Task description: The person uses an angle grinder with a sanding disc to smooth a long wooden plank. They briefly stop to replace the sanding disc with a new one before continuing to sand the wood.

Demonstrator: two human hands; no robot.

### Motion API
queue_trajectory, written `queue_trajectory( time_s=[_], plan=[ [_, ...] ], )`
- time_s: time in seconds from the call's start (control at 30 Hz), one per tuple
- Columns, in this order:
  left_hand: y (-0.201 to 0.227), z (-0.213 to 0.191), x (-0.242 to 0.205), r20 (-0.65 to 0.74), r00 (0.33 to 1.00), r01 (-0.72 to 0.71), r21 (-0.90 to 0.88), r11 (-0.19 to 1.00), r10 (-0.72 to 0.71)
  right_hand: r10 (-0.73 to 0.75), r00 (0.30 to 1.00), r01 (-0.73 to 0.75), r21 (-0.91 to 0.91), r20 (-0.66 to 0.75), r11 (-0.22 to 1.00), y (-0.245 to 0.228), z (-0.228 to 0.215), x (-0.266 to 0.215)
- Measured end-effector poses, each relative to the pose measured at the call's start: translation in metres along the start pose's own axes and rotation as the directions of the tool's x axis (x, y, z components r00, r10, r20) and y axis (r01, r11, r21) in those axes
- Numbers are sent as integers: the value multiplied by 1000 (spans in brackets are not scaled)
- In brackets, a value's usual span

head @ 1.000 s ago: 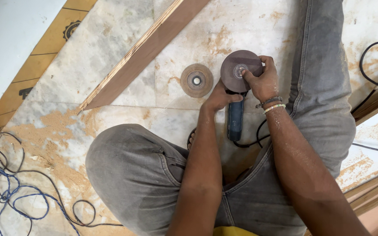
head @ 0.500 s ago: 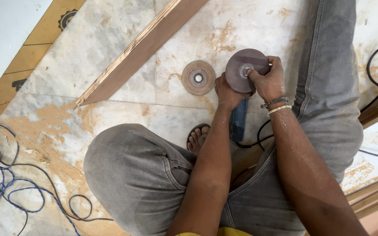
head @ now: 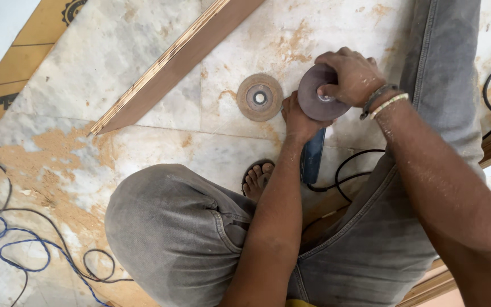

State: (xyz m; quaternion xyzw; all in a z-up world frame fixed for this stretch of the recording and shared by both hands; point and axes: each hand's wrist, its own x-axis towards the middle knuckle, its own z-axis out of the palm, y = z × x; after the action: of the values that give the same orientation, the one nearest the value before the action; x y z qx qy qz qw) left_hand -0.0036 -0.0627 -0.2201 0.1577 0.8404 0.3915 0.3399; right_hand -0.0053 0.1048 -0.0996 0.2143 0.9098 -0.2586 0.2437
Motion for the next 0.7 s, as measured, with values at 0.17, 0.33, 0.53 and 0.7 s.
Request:
queue_trajectory(
  time_s=[0.17, 0.33, 0.53, 0.7],
  plan=[
    [1, -4, -1, 22, 999, 41, -23, 999, -41, 58, 975, 11, 308, -214, 951, 20, 27, -10],
    [9, -3, -1, -6, 999, 53, 30, 998, -53, 518, 807, -253, 627, -283, 737, 24, 100, -40],
    [9, 3, 4, -79, 997, 28, 67, 997, -23, 539, 779, -106, 780, -321, 617, 18, 78, -32],
    [-56, 29, 15, -134, 974, -192, -79, 978, 180, 3, 908, 137, 303, -419, 943, 30, 43, -16]
  ],
)
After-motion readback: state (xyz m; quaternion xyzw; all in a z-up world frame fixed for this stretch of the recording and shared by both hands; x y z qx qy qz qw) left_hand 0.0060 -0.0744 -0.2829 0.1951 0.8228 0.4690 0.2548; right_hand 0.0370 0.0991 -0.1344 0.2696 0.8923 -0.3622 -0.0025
